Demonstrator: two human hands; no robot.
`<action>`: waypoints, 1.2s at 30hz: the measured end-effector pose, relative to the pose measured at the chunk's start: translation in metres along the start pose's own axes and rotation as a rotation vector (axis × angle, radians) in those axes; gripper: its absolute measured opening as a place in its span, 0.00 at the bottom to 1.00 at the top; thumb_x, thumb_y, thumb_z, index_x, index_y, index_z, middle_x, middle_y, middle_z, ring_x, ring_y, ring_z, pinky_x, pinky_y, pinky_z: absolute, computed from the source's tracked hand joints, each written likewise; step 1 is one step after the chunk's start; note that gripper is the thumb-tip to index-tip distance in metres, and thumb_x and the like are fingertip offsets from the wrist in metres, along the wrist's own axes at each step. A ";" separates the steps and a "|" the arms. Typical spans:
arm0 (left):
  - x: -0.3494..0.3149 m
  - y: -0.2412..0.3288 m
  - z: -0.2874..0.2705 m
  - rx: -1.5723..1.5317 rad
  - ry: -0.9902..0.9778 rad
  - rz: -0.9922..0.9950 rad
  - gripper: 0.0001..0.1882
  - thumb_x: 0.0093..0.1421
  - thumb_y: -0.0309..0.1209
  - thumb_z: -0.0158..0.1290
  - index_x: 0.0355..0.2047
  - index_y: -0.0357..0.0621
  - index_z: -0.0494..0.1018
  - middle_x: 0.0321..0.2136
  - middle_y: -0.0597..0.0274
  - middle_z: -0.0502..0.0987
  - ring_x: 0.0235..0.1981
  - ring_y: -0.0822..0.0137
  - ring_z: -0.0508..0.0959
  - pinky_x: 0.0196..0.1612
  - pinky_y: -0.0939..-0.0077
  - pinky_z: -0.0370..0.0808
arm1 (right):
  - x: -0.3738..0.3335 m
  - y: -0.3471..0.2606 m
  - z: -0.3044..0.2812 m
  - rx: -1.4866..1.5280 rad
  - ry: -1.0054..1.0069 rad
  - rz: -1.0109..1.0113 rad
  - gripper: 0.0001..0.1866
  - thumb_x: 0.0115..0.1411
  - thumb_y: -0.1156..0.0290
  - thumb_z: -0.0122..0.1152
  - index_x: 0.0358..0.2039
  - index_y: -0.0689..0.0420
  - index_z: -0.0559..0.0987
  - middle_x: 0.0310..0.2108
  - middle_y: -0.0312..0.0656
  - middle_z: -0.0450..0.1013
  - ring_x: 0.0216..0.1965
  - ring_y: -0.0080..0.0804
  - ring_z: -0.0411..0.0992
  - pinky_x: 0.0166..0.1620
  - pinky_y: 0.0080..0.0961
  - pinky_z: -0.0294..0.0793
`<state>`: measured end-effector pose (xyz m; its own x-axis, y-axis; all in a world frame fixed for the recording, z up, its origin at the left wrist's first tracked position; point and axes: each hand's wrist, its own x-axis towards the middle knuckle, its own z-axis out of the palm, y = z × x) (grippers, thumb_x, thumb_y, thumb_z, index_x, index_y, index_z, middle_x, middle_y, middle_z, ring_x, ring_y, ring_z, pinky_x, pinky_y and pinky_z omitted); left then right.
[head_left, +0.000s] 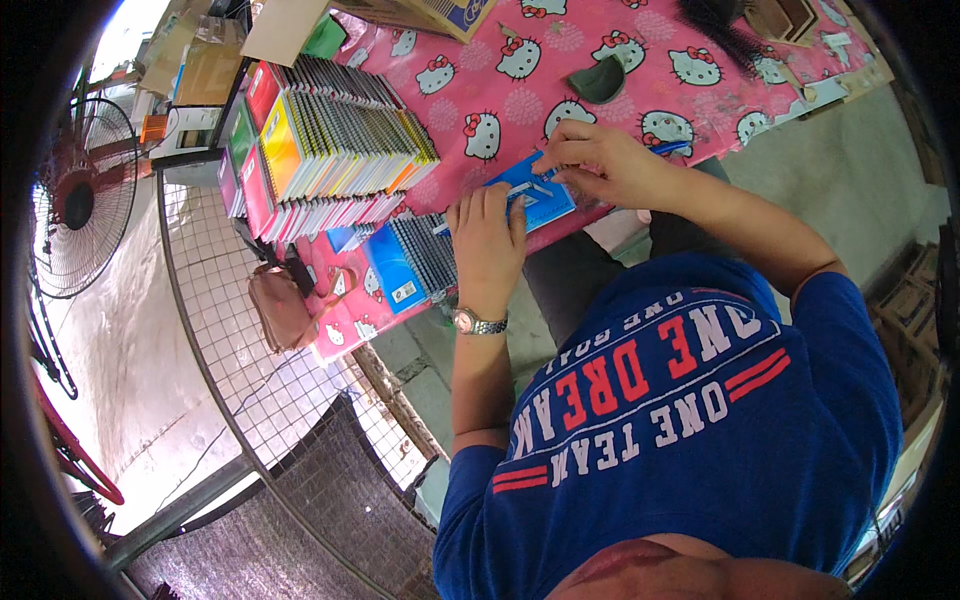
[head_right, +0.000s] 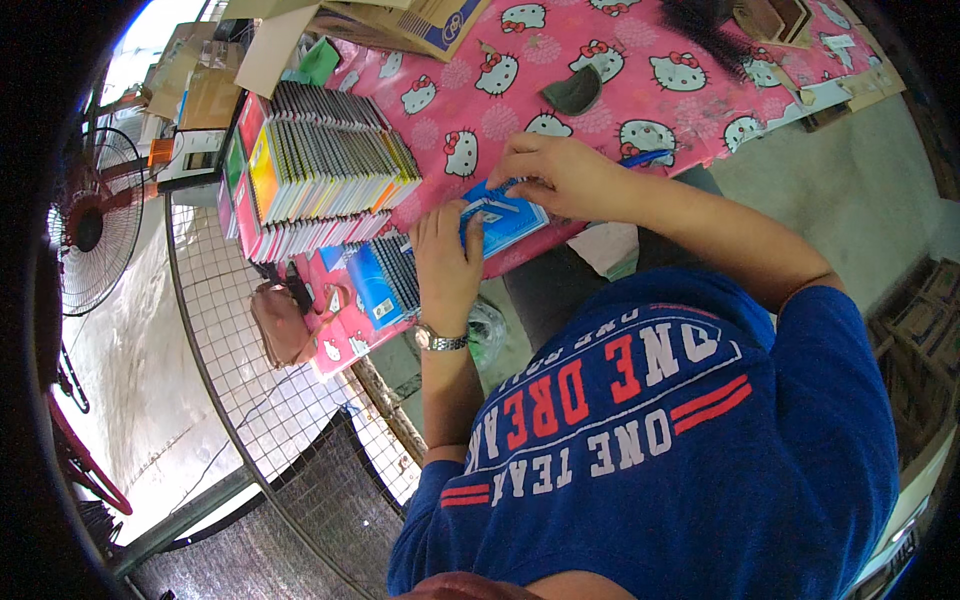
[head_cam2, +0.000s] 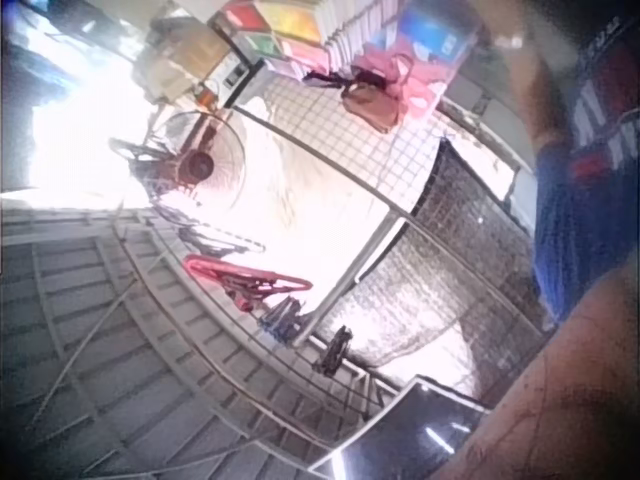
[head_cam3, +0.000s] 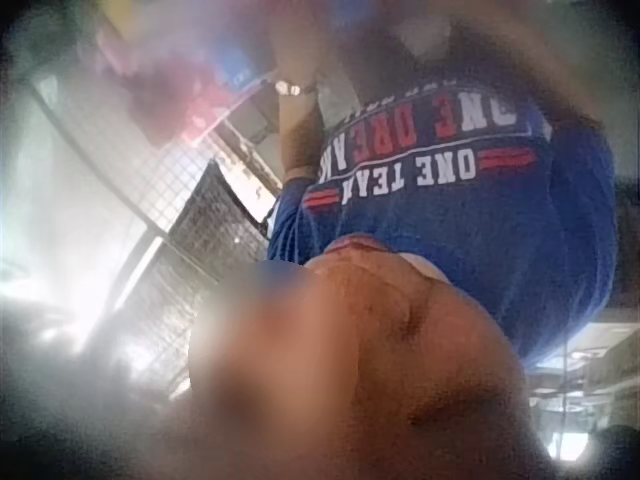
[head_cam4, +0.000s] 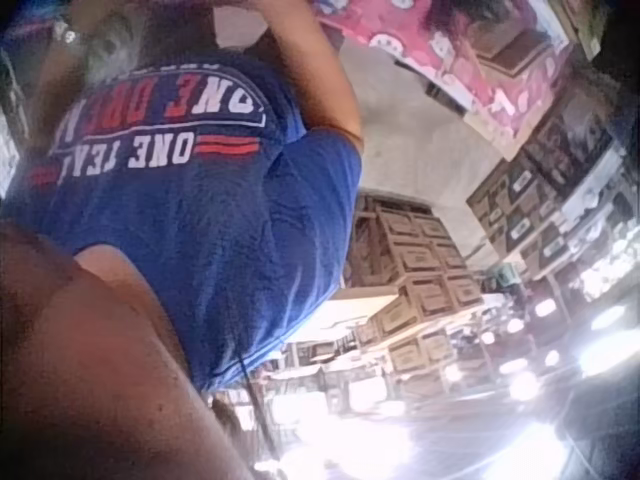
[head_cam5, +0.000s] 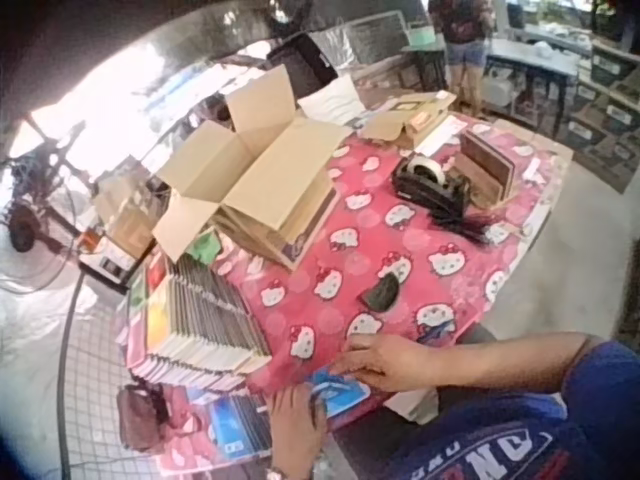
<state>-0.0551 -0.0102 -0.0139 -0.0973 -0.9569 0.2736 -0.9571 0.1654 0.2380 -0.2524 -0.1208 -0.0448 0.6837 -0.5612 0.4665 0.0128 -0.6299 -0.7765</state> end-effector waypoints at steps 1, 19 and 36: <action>-0.001 0.000 -0.001 0.001 -0.001 -0.001 0.12 0.60 0.32 0.52 0.42 0.39 0.71 0.38 0.51 0.75 0.42 0.50 0.73 0.49 0.56 0.64 | 0.000 0.000 0.000 0.032 0.001 -0.029 0.13 0.58 0.78 0.58 0.45 0.57 0.79 0.36 0.43 0.70 0.37 0.41 0.73 0.38 0.31 0.73; -0.007 0.018 -0.001 -0.022 -0.024 0.069 0.13 0.58 0.31 0.54 0.42 0.40 0.70 0.39 0.54 0.76 0.40 0.51 0.73 0.50 0.57 0.64 | 0.011 -0.036 -0.009 0.039 -0.333 0.200 0.17 0.64 0.67 0.56 0.51 0.56 0.68 0.38 0.52 0.74 0.37 0.47 0.76 0.37 0.37 0.74; -0.023 0.007 0.014 0.024 0.014 -0.184 0.17 0.54 0.44 0.60 0.39 0.50 0.74 0.43 0.63 0.71 0.53 0.55 0.66 0.57 0.32 0.51 | 0.039 0.037 -0.031 0.706 -0.458 0.442 0.27 0.49 0.69 0.66 0.51 0.64 0.75 0.44 0.44 0.76 0.47 0.32 0.73 0.52 0.30 0.70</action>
<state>-0.0631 0.0100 -0.0313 0.0838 -0.9670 0.2407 -0.9646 -0.0181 0.2630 -0.2479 -0.1827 -0.0425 0.9497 -0.3120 -0.0260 0.0201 0.1434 -0.9895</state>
